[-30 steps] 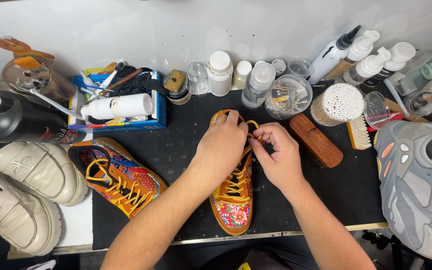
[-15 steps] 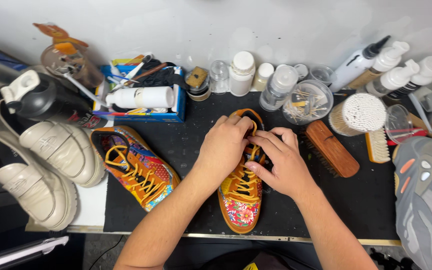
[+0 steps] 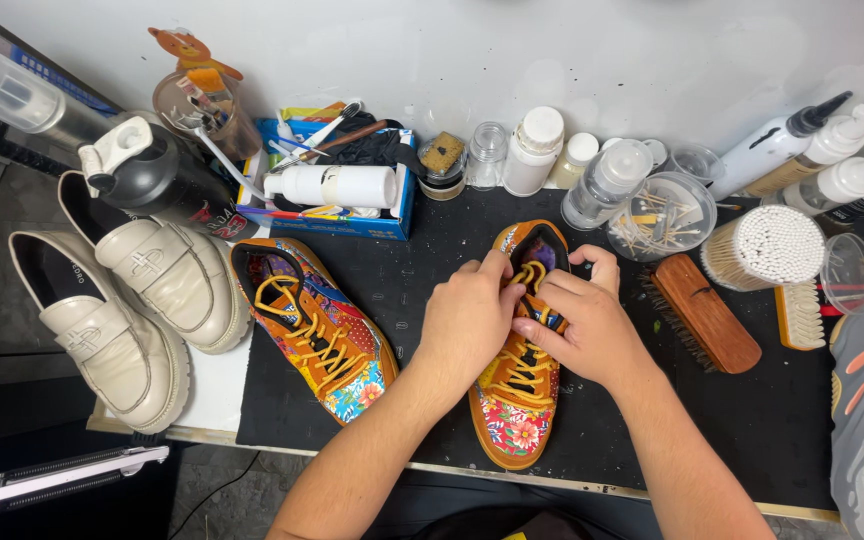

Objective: The person threads yellow shoelaces through the eyelets of a pair of colorful floral sneakers. They pull the laces tight, adjust the tension, and tie a knot to secure the laces on the right shoe. The person then picks up the left shoe to inspect the finished pair.

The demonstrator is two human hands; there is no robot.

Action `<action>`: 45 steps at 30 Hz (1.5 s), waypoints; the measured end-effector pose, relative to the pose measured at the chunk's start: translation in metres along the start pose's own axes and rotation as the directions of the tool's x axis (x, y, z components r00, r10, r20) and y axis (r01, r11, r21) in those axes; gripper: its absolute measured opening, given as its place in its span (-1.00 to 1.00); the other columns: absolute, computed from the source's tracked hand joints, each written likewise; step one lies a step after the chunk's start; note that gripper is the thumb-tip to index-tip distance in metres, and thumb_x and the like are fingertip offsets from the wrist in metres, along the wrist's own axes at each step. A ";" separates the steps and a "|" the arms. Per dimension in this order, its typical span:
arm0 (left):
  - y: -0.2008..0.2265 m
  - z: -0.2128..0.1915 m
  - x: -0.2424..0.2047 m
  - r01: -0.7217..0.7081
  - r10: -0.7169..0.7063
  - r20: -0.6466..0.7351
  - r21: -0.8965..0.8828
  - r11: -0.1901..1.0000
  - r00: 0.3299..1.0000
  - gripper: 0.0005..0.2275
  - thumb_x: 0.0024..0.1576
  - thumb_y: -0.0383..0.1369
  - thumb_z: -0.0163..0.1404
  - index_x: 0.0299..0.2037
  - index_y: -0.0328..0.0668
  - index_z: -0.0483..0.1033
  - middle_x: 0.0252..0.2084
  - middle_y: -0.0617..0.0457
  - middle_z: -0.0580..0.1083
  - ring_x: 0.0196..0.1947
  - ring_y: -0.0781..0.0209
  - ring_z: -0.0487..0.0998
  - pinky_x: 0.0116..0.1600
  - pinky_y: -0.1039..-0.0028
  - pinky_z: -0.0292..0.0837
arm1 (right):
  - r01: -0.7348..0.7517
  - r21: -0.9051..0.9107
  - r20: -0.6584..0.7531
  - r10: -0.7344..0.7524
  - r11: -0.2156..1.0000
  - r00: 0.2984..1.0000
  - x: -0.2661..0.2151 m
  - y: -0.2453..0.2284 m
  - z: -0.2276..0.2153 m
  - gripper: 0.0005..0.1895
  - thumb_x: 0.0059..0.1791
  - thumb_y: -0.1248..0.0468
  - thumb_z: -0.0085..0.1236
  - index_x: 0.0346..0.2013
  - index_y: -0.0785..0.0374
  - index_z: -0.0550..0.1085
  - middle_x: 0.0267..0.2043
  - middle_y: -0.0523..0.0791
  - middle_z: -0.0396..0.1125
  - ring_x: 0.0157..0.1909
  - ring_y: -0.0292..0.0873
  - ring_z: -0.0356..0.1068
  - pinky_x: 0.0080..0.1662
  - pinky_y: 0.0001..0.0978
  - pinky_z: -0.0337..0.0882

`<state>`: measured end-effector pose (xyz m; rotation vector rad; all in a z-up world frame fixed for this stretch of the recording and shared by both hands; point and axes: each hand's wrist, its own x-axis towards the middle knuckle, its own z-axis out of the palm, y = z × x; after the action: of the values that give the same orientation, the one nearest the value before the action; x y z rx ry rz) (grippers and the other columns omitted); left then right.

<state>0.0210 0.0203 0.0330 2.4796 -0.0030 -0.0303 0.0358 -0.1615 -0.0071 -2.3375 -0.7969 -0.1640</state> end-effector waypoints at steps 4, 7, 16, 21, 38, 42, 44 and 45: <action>0.000 0.010 0.007 -0.176 0.169 -0.129 -0.049 0.983 0.977 -0.87 0.13 -0.33 0.08 -0.25 -0.21 0.54 -0.28 -0.11 0.54 -0.33 -0.19 0.62 -0.27 0.10 0.52 | 0.057 0.089 -0.075 -0.050 0.994 0.996 0.000 -0.001 0.013 -0.69 -0.21 0.15 0.39 -0.30 0.25 0.54 -0.24 -0.14 0.38 0.16 0.13 0.10 0.27 -0.01 0.12; -0.002 0.012 0.012 -0.175 0.176 -0.021 0.060 0.983 0.984 -0.85 0.19 -0.31 0.04 -0.31 -0.22 0.54 -0.28 -0.11 0.54 -0.35 -0.18 0.62 -0.29 0.12 0.52 | 0.093 0.097 -0.045 -0.089 0.991 0.995 0.005 -0.008 0.012 -0.63 -0.24 0.18 0.39 -0.25 0.28 0.52 -0.14 -0.08 0.39 0.19 0.20 0.10 0.21 -0.02 0.22; -0.030 -0.054 -0.040 -0.239 0.202 -0.327 -0.077 0.968 0.923 -0.87 0.18 -0.34 0.11 -0.17 -0.18 0.61 -0.15 -0.03 0.58 -0.18 -0.04 0.64 -0.15 0.27 0.55 | -0.067 0.412 -0.127 0.130 0.909 0.983 -0.006 0.003 -0.014 -0.49 -0.05 0.13 0.29 0.08 0.35 0.39 0.28 0.04 0.23 0.24 -0.02 0.35 0.20 -0.13 0.44; -0.091 -0.086 -0.089 0.175 -0.059 -0.674 0.105 0.979 0.736 -0.47 0.11 -0.25 0.23 0.18 -0.41 0.32 0.15 -0.34 0.39 0.17 -0.30 0.45 0.23 0.09 0.35 | 0.132 0.361 -0.119 -0.095 0.923 0.988 0.000 0.009 0.013 -0.66 -0.13 0.31 0.30 -0.12 0.41 0.47 0.43 0.21 0.02 0.40 0.28 0.19 0.33 -0.03 0.25; -0.118 -0.030 -0.103 0.251 -0.436 -0.293 -0.501 0.828 0.851 -0.27 0.08 -0.22 0.20 0.40 -0.38 0.14 -0.02 -0.15 0.57 -0.18 0.19 0.65 -0.08 0.40 0.57 | 0.128 0.457 -0.372 0.058 0.880 0.926 -0.028 -0.004 -0.019 -0.76 0.01 0.39 0.15 -0.49 0.42 0.33 0.44 0.16 0.17 0.36 0.10 0.35 0.29 -0.31 0.29; -0.111 -0.024 -0.110 0.206 -0.360 -0.249 -0.485 0.850 0.899 -0.29 0.04 -0.26 0.23 0.38 -0.35 0.21 -0.07 -0.13 0.59 -0.20 0.20 0.64 -0.08 0.42 0.57 | 0.140 0.373 -0.400 0.023 0.917 0.916 -0.029 -0.007 -0.032 -0.74 0.00 0.38 0.16 -0.50 0.41 0.31 0.41 0.17 0.19 0.32 0.07 0.37 0.31 -0.32 0.27; -0.104 -0.017 -0.115 0.071 -0.230 -0.272 -0.491 0.868 0.934 -0.31 0.05 -0.27 0.25 0.36 -0.38 0.23 0.01 -0.15 0.56 -0.13 0.21 0.65 -0.04 0.41 0.56 | 0.124 0.325 -0.412 0.022 0.937 0.911 -0.029 -0.010 -0.035 -0.72 0.00 0.39 0.17 -0.52 0.42 0.29 0.37 0.19 0.21 0.27 0.05 0.40 0.32 -0.33 0.27; -0.101 -0.014 -0.113 0.060 -0.212 -0.247 -0.507 0.860 0.946 -0.30 0.04 -0.27 0.25 0.36 -0.36 0.23 0.03 -0.15 0.56 -0.13 0.20 0.65 -0.04 0.41 0.57 | 0.117 0.316 -0.421 0.029 0.941 0.907 -0.031 -0.013 -0.037 -0.72 0.01 0.39 0.17 -0.51 0.42 0.30 0.38 0.19 0.21 0.30 0.07 0.39 0.32 -0.33 0.28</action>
<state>-0.0922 0.1093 -0.0158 1.9412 0.2786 0.2515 0.0065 -0.1917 0.0194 -1.8673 -0.6044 -0.4964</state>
